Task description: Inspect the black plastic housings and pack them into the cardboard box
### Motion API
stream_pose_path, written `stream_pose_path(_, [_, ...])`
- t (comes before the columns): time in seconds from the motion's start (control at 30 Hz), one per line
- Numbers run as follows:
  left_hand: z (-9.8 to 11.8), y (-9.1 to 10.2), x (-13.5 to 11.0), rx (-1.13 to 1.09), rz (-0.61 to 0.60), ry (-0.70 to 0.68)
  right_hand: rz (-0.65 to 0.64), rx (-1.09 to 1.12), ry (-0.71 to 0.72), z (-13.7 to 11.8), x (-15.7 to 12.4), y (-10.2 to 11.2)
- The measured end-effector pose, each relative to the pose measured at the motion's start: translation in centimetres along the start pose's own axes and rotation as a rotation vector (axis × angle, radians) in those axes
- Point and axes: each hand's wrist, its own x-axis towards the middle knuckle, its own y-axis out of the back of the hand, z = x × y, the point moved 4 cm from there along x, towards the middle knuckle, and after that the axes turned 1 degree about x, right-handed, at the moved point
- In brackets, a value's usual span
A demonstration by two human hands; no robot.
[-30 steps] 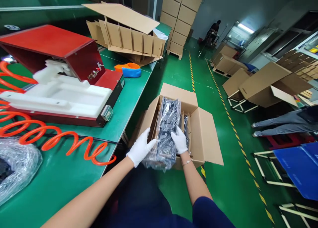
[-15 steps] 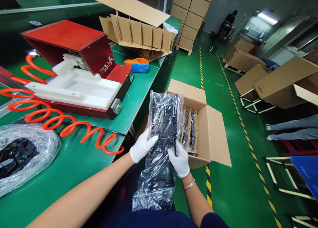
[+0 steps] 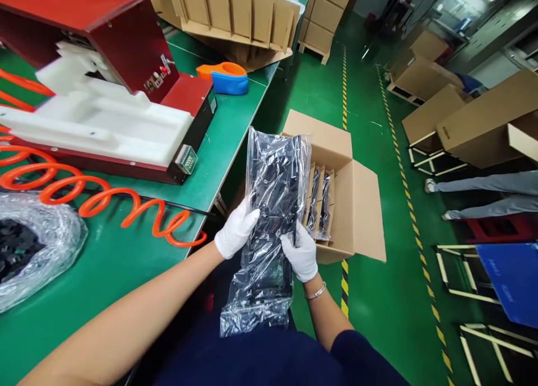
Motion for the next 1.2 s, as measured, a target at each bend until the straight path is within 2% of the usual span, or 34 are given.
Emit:
stream_pose_path(0.2, [0.1, -0.1, 0.1, -0.059, 0.041, 0.053, -0.060, 0.061, -0.134, -0.2, 0.4, 0.0])
stream_pose_path(0.47, [0.3, 0.6, 0.6, -0.066, 0.144, 0.113, -0.227, 0.321, -0.253, -1.0, 1.0, -0.1])
stream_pose_path(0.6, [-0.1, 0.9, 0.7, -0.079, 0.174, 0.127, -0.230, 0.302, -0.322, 0.7, 2.6, 1.0])
stream_pose_path(0.7, [-0.6, 1.1, 0.9, -0.095, 0.181, 0.145, -0.111, 0.149, -0.359, 4.2, 6.8, 2.7])
stream_pose_path(0.77, [-1.0, 1.4, 1.1, -0.071, 0.194, 0.152, -0.111, -0.124, -0.447, 7.2, 10.3, 3.2])
stream_pose_path(0.83, [-1.3, 1.6, 1.3, -0.013, 0.208, 0.157, -0.286, -0.423, -0.552, 10.0, 13.2, 2.5])
stream_pose_path(0.9, [-1.6, 1.9, 1.4, 0.041, 0.219, 0.173, -0.414, -0.573, -0.611, 12.1, 15.0, 1.1])
stream_pose_path(0.97, [-1.9, 2.1, 1.5, 0.059, 0.227, 0.201, -0.463, -0.641, -0.639, 13.3, 15.8, -0.8])
stream_pose_path(1.1, [-2.5, 2.4, 1.5, 0.046, 0.255, 0.236, -0.517, -0.776, -0.698, 14.3, 15.3, -4.5])
stream_pose_path(1.2, [-2.7, 2.6, 1.6, 0.036, 0.269, 0.251, -0.527, -0.809, -0.710, 14.0, 15.3, -5.5])
